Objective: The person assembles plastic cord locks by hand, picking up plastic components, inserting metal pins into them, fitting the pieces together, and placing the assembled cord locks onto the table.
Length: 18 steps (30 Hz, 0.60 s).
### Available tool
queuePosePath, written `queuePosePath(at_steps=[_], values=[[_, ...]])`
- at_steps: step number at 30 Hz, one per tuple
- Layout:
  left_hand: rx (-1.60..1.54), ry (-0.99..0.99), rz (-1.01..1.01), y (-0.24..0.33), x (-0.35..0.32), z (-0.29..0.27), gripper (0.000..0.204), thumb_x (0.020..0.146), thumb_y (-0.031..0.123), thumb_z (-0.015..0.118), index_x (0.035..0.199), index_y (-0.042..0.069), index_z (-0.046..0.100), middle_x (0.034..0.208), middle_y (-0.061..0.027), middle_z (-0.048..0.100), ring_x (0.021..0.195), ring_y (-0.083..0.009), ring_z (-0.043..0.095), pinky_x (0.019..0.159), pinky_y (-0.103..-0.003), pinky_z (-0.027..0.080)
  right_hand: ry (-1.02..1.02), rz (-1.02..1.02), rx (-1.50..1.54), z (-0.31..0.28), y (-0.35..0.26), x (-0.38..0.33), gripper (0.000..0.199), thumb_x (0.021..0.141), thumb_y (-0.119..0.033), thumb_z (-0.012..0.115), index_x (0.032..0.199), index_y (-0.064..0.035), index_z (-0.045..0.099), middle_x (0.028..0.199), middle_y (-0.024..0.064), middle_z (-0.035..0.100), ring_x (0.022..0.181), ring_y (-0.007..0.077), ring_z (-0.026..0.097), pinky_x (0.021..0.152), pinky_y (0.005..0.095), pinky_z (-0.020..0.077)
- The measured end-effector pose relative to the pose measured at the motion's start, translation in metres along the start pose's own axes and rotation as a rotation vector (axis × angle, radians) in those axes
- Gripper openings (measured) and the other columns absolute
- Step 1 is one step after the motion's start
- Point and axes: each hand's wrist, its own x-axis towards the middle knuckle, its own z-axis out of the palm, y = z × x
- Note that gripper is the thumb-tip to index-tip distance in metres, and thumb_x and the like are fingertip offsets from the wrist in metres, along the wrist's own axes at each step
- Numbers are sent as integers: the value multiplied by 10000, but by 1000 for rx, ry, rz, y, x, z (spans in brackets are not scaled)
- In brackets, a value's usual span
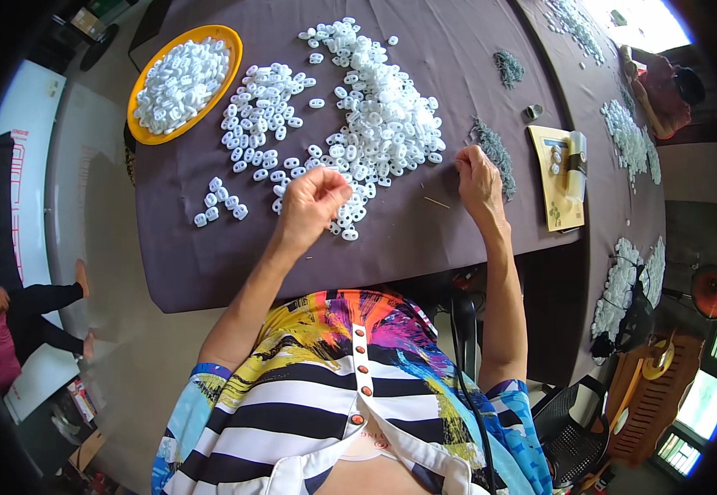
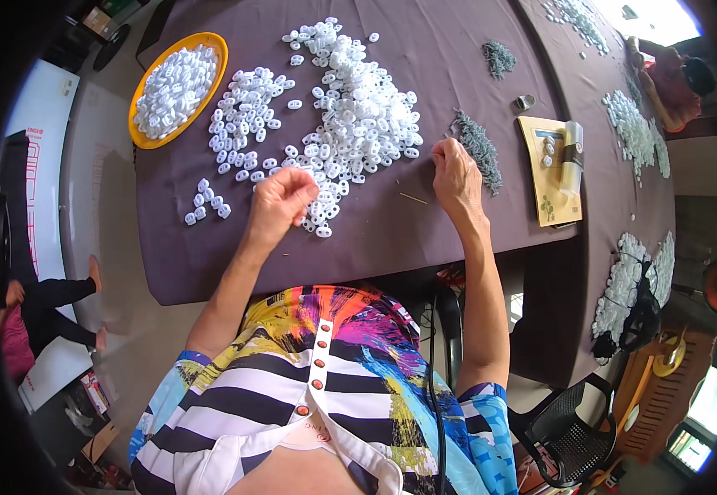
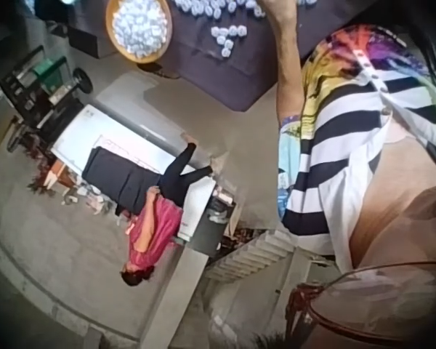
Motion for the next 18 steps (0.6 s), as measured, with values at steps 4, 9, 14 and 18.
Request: queuePosePath(at_steps=[4,9,14,18], values=[[-14,-36,24,-5,-8,7,60,813,51,609,786,42,557,614,38,518,452,-4,419,371,-154,325,-76,-31,54,-3,-5,-4,58,762,-48,568,793,0,572,764,139,590,719,283,599,640,330,458],[34,26,73,5,-10,7,82,792,71,634,774,35,563,583,48,507,463,-1,419,375,-160,318,-135,82,4,-3,-6,-1,68,728,-54,593,760,5,594,765,140,598,710,271,603,643,326,462],[-73,46,22,2,-13,9,59,807,56,612,827,11,579,625,25,533,463,-12,444,381,-169,378,-82,10,-85,3,0,1,83,716,-60,596,760,9,584,760,154,586,699,292,593,638,341,462],[-112,42,22,-7,-17,13,93,819,44,591,900,0,602,652,12,546,462,-17,456,387,-173,407,-48,-47,-120,5,-5,-3,73,739,-53,545,780,3,568,793,164,579,784,329,574,702,398,454]])
